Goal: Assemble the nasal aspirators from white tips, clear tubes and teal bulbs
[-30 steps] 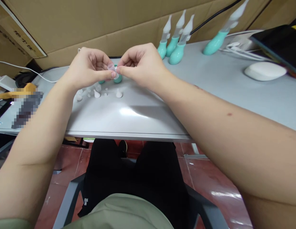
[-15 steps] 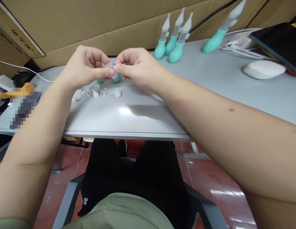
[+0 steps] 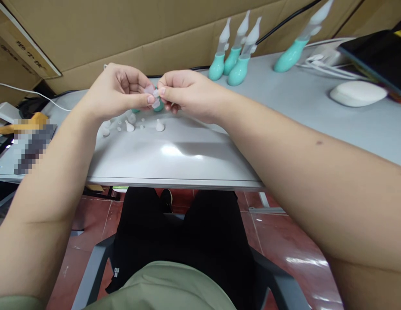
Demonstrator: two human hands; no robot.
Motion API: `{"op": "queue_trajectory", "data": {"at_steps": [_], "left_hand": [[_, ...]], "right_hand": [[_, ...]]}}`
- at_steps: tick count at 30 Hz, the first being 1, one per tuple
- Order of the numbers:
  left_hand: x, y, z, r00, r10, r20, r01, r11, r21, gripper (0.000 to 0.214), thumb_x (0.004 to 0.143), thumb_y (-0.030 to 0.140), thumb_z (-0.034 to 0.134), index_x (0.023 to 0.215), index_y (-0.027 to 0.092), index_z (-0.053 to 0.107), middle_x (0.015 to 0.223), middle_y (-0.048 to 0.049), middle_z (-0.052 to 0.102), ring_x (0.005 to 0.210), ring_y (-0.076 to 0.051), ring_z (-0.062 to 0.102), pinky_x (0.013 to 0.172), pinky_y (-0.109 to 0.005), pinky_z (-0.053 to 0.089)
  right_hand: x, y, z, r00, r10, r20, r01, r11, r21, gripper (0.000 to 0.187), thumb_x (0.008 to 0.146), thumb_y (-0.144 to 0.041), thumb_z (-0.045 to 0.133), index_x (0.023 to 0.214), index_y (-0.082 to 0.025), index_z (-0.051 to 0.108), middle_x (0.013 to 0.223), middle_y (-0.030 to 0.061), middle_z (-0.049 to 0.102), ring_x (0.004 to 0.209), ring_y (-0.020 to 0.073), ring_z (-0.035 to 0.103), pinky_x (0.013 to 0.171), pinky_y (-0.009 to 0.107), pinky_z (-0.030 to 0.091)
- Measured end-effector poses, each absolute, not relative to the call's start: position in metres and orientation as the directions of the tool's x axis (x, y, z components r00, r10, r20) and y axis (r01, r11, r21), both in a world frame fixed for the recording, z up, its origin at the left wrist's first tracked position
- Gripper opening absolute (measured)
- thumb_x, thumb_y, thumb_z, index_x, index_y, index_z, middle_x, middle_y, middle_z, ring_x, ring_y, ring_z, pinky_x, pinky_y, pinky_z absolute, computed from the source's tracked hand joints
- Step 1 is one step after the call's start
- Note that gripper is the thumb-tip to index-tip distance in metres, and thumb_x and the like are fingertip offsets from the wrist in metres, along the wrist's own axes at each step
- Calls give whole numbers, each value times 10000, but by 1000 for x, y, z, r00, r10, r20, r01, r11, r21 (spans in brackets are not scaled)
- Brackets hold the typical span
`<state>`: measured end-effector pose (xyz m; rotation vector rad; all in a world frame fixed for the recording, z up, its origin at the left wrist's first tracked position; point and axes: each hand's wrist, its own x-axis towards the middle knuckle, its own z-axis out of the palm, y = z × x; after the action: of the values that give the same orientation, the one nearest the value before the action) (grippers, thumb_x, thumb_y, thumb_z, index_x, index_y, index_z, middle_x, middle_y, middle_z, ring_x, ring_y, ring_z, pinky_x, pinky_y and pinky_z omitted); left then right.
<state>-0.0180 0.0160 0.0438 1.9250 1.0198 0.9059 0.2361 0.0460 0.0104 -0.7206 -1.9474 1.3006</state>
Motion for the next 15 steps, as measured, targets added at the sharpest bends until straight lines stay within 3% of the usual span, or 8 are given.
{"op": "queue_trajectory", "data": {"at_steps": [3, 8, 11, 15], "left_hand": [[-18, 15, 45, 425, 875, 230, 321, -384, 866, 211, 806, 300, 1108, 913, 296, 927, 1001, -27, 968, 1090, -371, 956, 1086, -588, 800], [-19, 14, 44, 438, 869, 231, 315, -390, 865, 298, 802, 363, 1180, 933, 313, 916, 1014, -32, 961, 1089, -362, 935, 1083, -581, 789], [-19, 15, 44, 422, 873, 245, 323, -397, 859, 313, 802, 366, 1186, 925, 272, 914, 989, -51, 948, 1023, -335, 926, 1025, -548, 772], [-19, 16, 43, 376, 886, 270, 347, -405, 846, 363, 785, 420, 1225, 932, 289, 921, 1007, -52, 955, 1036, -369, 924, 1019, -591, 760]], "right_hand": [[238, 47, 10, -630, 750, 200, 60, 304, -951, 623, 880, -623, 1187, 905, -281, 668, 969, 61, 690, 956, 299, 671, 894, 435, 564], [239, 47, 10, -637, 755, 156, 63, 254, -965, 634, 840, -634, 1201, 929, -275, 685, 1002, 67, 716, 982, 293, 723, 881, 428, 594], [238, 46, 12, -585, 787, 195, 68, 288, -955, 648, 808, -661, 1226, 938, -292, 710, 976, 72, 760, 1021, 325, 750, 903, 457, 605], [238, 41, 15, -494, 826, 272, 80, 354, -932, 609, 703, -610, 1299, 948, -322, 821, 981, 89, 832, 1056, 366, 721, 962, 513, 600]]}}
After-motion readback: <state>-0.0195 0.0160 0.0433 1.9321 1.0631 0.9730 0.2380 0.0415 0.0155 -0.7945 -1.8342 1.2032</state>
